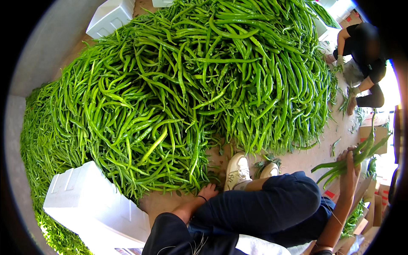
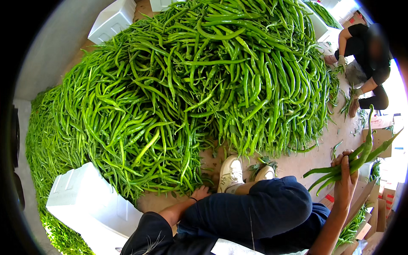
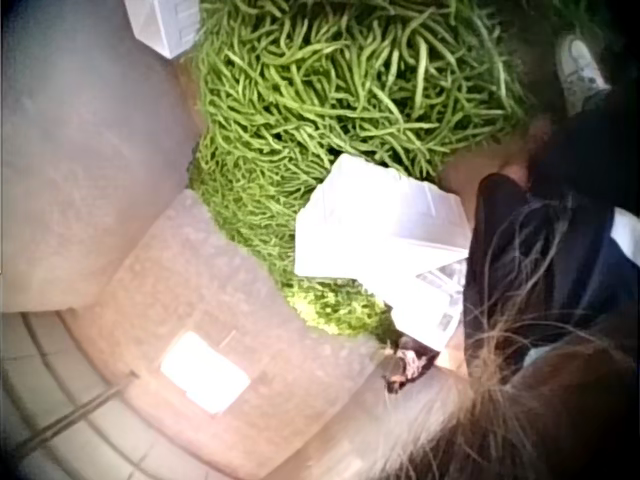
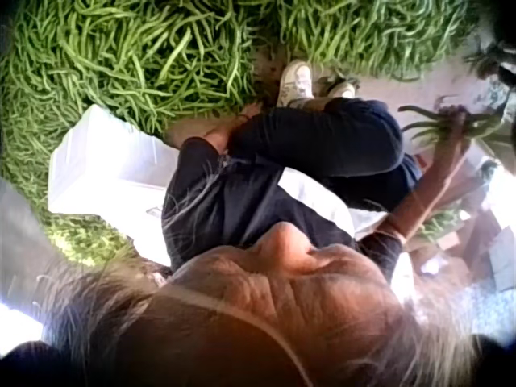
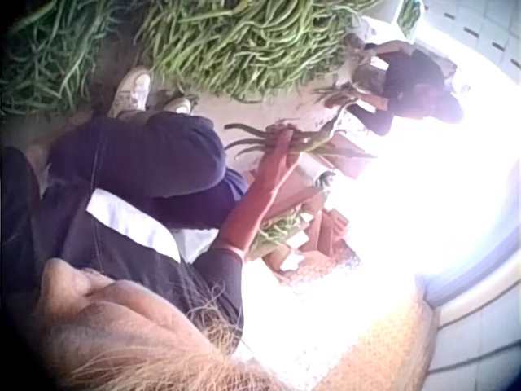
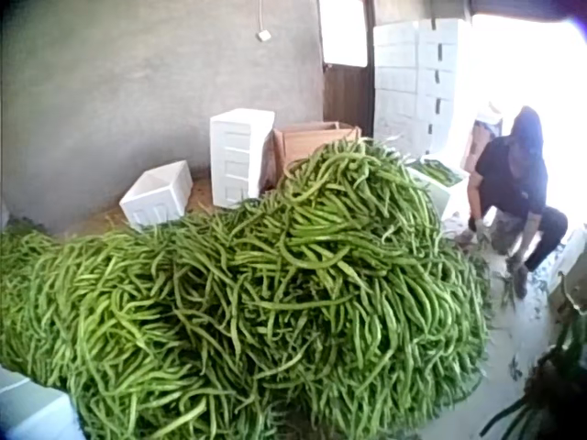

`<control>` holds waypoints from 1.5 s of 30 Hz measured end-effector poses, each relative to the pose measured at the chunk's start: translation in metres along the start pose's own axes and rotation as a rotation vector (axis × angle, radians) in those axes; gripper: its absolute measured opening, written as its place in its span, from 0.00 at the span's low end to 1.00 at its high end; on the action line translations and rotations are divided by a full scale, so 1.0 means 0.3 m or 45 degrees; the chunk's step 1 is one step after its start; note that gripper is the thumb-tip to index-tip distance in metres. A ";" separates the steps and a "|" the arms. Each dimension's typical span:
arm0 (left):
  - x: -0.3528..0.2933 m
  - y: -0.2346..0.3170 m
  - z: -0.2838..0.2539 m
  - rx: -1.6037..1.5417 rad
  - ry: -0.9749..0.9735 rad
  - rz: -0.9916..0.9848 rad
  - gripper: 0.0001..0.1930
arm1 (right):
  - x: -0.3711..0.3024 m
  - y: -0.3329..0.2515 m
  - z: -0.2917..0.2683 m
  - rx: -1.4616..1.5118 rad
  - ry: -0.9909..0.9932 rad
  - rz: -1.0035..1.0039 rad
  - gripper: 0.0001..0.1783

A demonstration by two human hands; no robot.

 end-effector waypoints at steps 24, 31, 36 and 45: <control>-0.020 -0.090 0.144 0.476 0.421 -0.041 0.11 | -0.028 -0.025 0.073 -0.026 -0.038 -0.099 0.11; 0.050 -0.097 0.143 0.421 0.354 -0.378 0.12 | -0.043 -0.024 0.090 -0.017 -0.046 -0.082 0.10; -0.041 -0.104 -0.089 0.195 0.324 -0.390 0.10 | -0.059 -0.021 0.071 0.004 -0.072 -0.117 0.13; -0.214 -0.097 -0.181 0.253 0.375 -0.271 0.15 | -0.052 -0.072 0.058 0.193 -0.104 -0.185 0.11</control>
Point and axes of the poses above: each hand's wrist, its own x-axis towards the middle knuckle, its own z-axis out of the palm, y = z × x, the point moved 1 cm from there along x, towards the middle knuckle, and after that the axes turned 5 degrees about x, right-handed, at the moved point
